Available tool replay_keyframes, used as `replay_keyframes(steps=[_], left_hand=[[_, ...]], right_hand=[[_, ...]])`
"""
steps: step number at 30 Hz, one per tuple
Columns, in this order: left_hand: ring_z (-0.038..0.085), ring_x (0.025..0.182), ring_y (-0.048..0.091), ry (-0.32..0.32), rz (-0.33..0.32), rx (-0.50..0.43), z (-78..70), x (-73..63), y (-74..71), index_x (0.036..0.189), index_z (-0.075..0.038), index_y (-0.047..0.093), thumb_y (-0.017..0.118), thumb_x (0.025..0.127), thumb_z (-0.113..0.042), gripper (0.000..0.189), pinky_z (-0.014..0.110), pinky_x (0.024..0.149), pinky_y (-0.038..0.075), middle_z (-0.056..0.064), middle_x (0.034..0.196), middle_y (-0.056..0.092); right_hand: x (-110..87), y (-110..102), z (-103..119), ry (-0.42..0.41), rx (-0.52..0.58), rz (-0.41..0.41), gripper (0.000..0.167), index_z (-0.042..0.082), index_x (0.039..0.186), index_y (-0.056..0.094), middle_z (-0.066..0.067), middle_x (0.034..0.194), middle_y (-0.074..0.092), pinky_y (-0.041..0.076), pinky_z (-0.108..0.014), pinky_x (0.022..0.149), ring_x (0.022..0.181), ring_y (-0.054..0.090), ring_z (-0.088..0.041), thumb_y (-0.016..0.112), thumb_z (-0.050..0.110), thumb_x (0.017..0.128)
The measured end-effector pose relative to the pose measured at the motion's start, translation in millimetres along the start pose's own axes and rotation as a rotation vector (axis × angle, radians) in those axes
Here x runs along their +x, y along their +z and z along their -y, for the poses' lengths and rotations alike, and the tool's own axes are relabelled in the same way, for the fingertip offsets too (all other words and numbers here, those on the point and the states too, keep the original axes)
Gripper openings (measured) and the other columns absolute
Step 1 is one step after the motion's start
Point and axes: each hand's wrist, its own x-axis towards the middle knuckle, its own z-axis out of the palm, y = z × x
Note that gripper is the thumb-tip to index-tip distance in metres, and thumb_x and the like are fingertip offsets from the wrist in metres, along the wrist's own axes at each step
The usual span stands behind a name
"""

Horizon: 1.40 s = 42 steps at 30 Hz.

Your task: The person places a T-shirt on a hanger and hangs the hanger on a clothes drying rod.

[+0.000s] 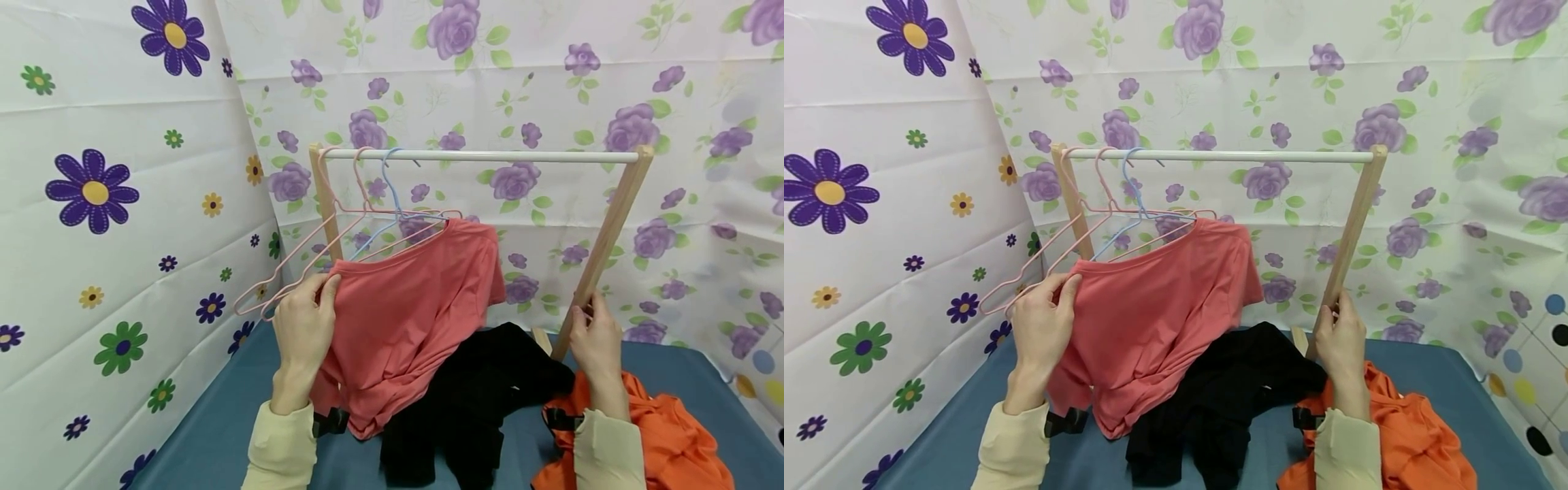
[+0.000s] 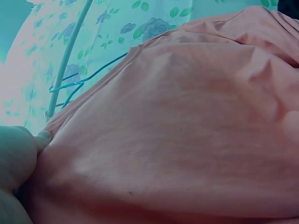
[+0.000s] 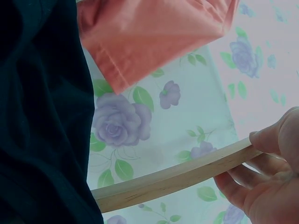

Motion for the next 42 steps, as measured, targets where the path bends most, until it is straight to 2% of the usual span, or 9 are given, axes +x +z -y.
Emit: replay_keyframes(steps=[8, 13, 16, 23, 29, 31, 35, 39, 42], left_hand=[[0.021, 0.057, 0.057, -0.018, 0.072, 0.033, -3.8, -1.8, -3.5, 0.101, -0.01, 0.074, 0.061, 0.098, -0.033, 0.027, 0.034, 0.048, 0.039, 0.006, 0.076, 0.068], [0.018, 0.053, 0.053, 0.023, 0.142, 0.082, -4.7, 0.6, -12.9, 0.103, -0.012, 0.073, 0.06, 0.098, -0.036, 0.028, 0.033, 0.046, 0.038, 0.001, 0.063, 0.059], [0.017, 0.053, 0.052, 0.068, 0.182, 0.121, -4.1, 4.5, -20.2, 0.104, -0.011, 0.073, 0.059, 0.098, -0.037, 0.03, 0.033, 0.046, 0.039, 0.0, 0.062, 0.058], [0.02, 0.055, 0.054, 0.146, 0.239, 0.189, -4.8, 22.5, -35.0, 0.105, -0.01, 0.072, 0.052, 0.101, -0.042, 0.038, 0.035, 0.044, 0.04, 0.003, 0.071, 0.063], [0.028, 0.069, 0.062, 0.198, 0.246, 0.254, 1.3, 40.3, -41.6, 0.098, -0.01, 0.072, 0.049, 0.103, -0.036, 0.035, 0.046, 0.053, 0.047, 0.007, 0.082, 0.067], [0.03, 0.073, 0.064, 0.201, 0.256, 0.269, 4.5, 45.6, -44.1, 0.101, -0.01, 0.072, 0.051, 0.103, -0.034, 0.032, 0.049, 0.055, 0.048, 0.008, 0.088, 0.069], [0.032, 0.075, 0.063, 0.193, 0.294, 0.292, 9.9, 56.7, -48.0, 0.103, -0.007, 0.07, 0.053, 0.102, -0.03, 0.029, 0.049, 0.059, 0.048, 0.01, 0.089, 0.066], [0.034, 0.086, 0.062, 0.157, 0.378, 0.301, 13.9, 68.8, -49.0, 0.108, -0.005, 0.067, 0.048, 0.104, -0.032, 0.033, 0.053, 0.069, 0.049, 0.014, 0.099, 0.065], [0.033, 0.087, 0.061, 0.139, 0.462, 0.302, 18.7, 76.2, -49.0, 0.112, -0.005, 0.065, 0.046, 0.105, -0.032, 0.034, 0.052, 0.072, 0.048, 0.015, 0.102, 0.065]], right_hand=[[0.8, -0.6, -2.4, -0.013, 0.005, -0.008, 0.038, 0.001, 0.141, 0.044, -0.035, 0.126, 0.053, 0.047, -0.063, 0.081, 0.111, 0.055, -0.052, 0.042, 0.01, 0.104], [0.9, -1.3, -0.2, -0.013, 0.012, -0.003, 0.038, 0.0, 0.14, 0.044, -0.035, 0.127, 0.053, 0.047, -0.063, 0.081, 0.111, 0.055, -0.052, 0.042, 0.01, 0.104], [0.2, -1.3, 0.7, -0.012, 0.014, 0.001, 0.039, 0.0, 0.141, 0.043, -0.035, 0.127, 0.053, 0.047, -0.063, 0.081, 0.111, 0.055, -0.052, 0.042, 0.01, 0.104], [-0.5, -1.0, 1.4, -0.018, 0.015, -0.006, 0.038, 0.0, 0.14, 0.044, -0.035, 0.126, 0.054, 0.047, -0.063, 0.081, 0.11, 0.056, -0.052, 0.043, 0.01, 0.104], [-0.6, -0.3, 1.4, -0.023, 0.018, -0.007, 0.037, -0.001, 0.139, 0.044, -0.035, 0.125, 0.054, 0.047, -0.063, 0.08, 0.109, 0.056, -0.052, 0.043, 0.01, 0.104], [-0.2, 0.4, 1.4, -0.021, 0.02, -0.006, 0.038, -0.001, 0.14, 0.044, -0.035, 0.125, 0.054, 0.047, -0.063, 0.081, 0.11, 0.056, -0.052, 0.043, 0.01, 0.104], [-0.2, 0.3, 1.5, -0.012, 0.021, 0.002, 0.039, 0.0, 0.142, 0.043, -0.035, 0.127, 0.053, 0.047, -0.063, 0.081, 0.111, 0.055, -0.052, 0.042, 0.011, 0.104], [-0.6, -1.2, 1.8, -0.007, 0.023, 0.0, 0.04, 0.001, 0.143, 0.042, -0.035, 0.127, 0.053, 0.046, -0.063, 0.082, 0.111, 0.055, -0.052, 0.042, 0.011, 0.104], [-0.7, -1.1, 1.4, -0.01, 0.027, -0.008, 0.039, 0.001, 0.142, 0.043, -0.035, 0.126, 0.053, 0.046, -0.064, 0.082, 0.111, 0.055, -0.052, 0.043, 0.01, 0.104]])
